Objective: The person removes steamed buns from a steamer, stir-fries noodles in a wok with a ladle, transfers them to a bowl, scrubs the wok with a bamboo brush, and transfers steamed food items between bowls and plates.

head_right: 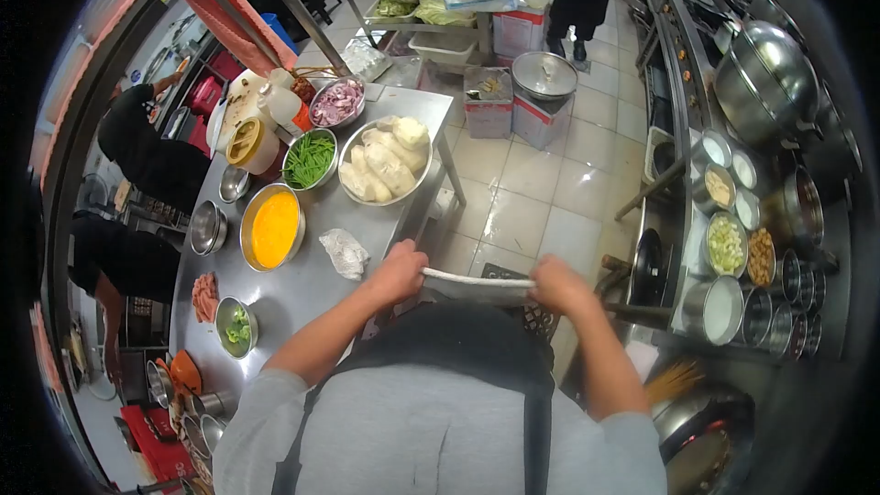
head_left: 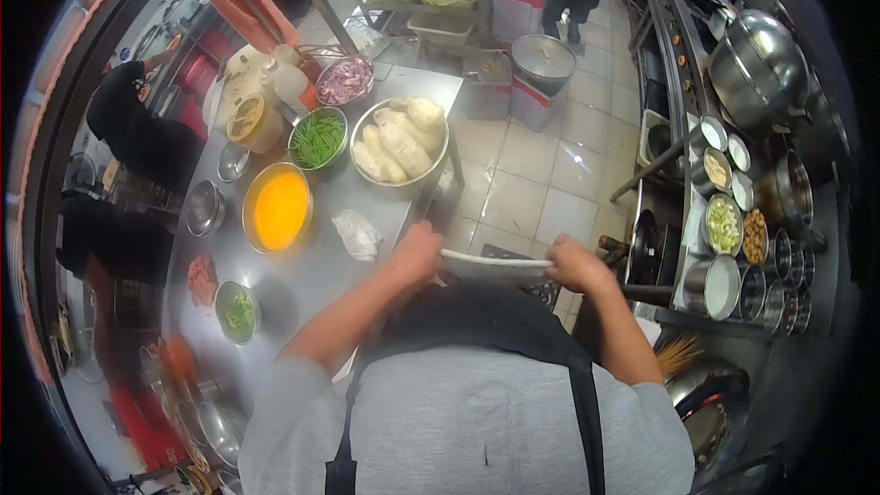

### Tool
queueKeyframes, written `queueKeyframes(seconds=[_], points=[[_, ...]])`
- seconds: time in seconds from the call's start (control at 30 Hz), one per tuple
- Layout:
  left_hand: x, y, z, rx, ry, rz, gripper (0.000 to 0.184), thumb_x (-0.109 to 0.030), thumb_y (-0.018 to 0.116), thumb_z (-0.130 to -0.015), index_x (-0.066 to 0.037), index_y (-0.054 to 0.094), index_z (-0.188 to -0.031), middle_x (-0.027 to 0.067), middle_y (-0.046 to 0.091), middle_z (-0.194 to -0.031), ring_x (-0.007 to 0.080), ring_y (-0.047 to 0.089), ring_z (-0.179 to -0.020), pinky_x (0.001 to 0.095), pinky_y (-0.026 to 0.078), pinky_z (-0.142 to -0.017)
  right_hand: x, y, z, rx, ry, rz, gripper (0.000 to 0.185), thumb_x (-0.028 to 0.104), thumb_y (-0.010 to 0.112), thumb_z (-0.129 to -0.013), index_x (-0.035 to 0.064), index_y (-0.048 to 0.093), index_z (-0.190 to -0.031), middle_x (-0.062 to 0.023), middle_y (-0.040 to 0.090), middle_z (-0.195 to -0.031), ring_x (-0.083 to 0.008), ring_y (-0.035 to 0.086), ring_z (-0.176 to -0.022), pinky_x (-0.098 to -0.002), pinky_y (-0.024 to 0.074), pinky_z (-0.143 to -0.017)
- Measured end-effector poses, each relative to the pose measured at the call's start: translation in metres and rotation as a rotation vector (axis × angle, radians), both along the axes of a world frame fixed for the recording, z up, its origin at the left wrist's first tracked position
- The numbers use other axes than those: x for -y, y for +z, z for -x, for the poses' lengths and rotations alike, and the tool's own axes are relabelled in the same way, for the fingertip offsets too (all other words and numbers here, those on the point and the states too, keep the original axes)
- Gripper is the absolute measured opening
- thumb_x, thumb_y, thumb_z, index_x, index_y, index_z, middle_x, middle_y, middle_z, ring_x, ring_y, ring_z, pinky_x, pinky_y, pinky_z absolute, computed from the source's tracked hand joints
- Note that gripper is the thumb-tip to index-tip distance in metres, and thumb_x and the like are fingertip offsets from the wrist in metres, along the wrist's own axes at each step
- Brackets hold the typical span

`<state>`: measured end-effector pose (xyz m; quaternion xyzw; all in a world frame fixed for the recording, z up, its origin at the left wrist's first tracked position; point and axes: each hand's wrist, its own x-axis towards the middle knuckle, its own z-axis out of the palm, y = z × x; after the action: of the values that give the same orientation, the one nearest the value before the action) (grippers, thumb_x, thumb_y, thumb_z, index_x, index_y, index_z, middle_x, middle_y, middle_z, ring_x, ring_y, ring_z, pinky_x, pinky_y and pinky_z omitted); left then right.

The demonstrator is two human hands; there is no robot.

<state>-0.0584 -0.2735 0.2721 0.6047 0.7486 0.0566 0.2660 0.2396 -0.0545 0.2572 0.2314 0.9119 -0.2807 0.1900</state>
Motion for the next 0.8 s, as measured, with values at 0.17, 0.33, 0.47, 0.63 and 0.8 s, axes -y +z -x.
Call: queueKeyframes(seconds=[0.17, 0.33, 0.47, 0.63, 0.8], points=[[-0.055, 0.067, -0.002, 1.289, 0.569, -0.491, 0.072, -0.033, 0.075, -0.094, -0.007, 0.043, -0.153, 0.0132, 0.054, -0.146, 0.0257, 0.050, -0.139, 0.0454, 0.042, -0.115, -0.064, 0.118, -0.011, -0.851, -0.651, 0.965, 0.061, 0.020, 0.077, -0.088, 0.0042, 0.053, -0.142, -0.0133, 0.063, -0.128, -0.0214, 0.061, -0.122, -0.0372, 0.0516, -0.101], [-0.118, -0.020, -0.062, 1.576, 0.496, -0.397, 0.091, -0.024, 0.076, -0.092, -0.006, 0.023, -0.163, 0.0142, 0.045, -0.159, 0.0295, 0.044, -0.146, 0.0437, 0.037, -0.119, -0.080, 0.013, 0.004, -0.741, -0.707, 0.659, 0.099, 0.016, 0.077, -0.086, 0.0019, 0.017, -0.164, -0.0210, 0.043, -0.157, -0.0311, 0.052, -0.138, -0.0400, 0.0361, -0.119], [-0.101, -0.022, -0.080, 0.636, 0.744, -0.281, 0.087, -0.019, 0.072, -0.090, -0.002, 0.026, -0.162, 0.0263, 0.053, -0.148, 0.0381, 0.050, -0.141, 0.0422, 0.040, -0.117, -0.071, 0.006, 0.002, -0.618, -0.609, 0.345, 0.097, 0.010, 0.073, -0.086, 0.0045, 0.018, -0.166, -0.0280, 0.043, -0.159, -0.0372, 0.047, -0.144, -0.0376, 0.0368, -0.119], [-0.029, 0.019, -0.085, 0.252, 0.381, 0.035, 0.064, -0.033, 0.071, -0.093, 0.002, 0.056, -0.145, 0.0314, 0.053, -0.148, 0.0397, 0.056, -0.132, 0.0428, 0.045, -0.109, -0.040, 0.025, 0.034, 0.015, 0.200, 0.118, 0.050, 0.015, 0.072, -0.088, 0.0015, 0.062, -0.135, -0.0304, 0.049, -0.152, -0.0427, 0.056, -0.134, -0.0448, 0.0501, -0.106], [0.050, -0.012, -0.096, 0.154, 0.643, 0.063, 0.055, -0.050, 0.061, -0.101, 0.002, 0.075, -0.114, 0.0261, 0.058, -0.144, 0.0322, 0.064, -0.119, 0.0444, 0.047, -0.105, -0.017, 0.007, 0.109, -0.008, 0.423, 0.151, 0.039, 0.033, 0.066, -0.092, -0.0016, 0.076, -0.108, -0.0300, 0.065, -0.130, -0.0388, 0.068, -0.113, -0.0460, 0.0554, -0.092]])
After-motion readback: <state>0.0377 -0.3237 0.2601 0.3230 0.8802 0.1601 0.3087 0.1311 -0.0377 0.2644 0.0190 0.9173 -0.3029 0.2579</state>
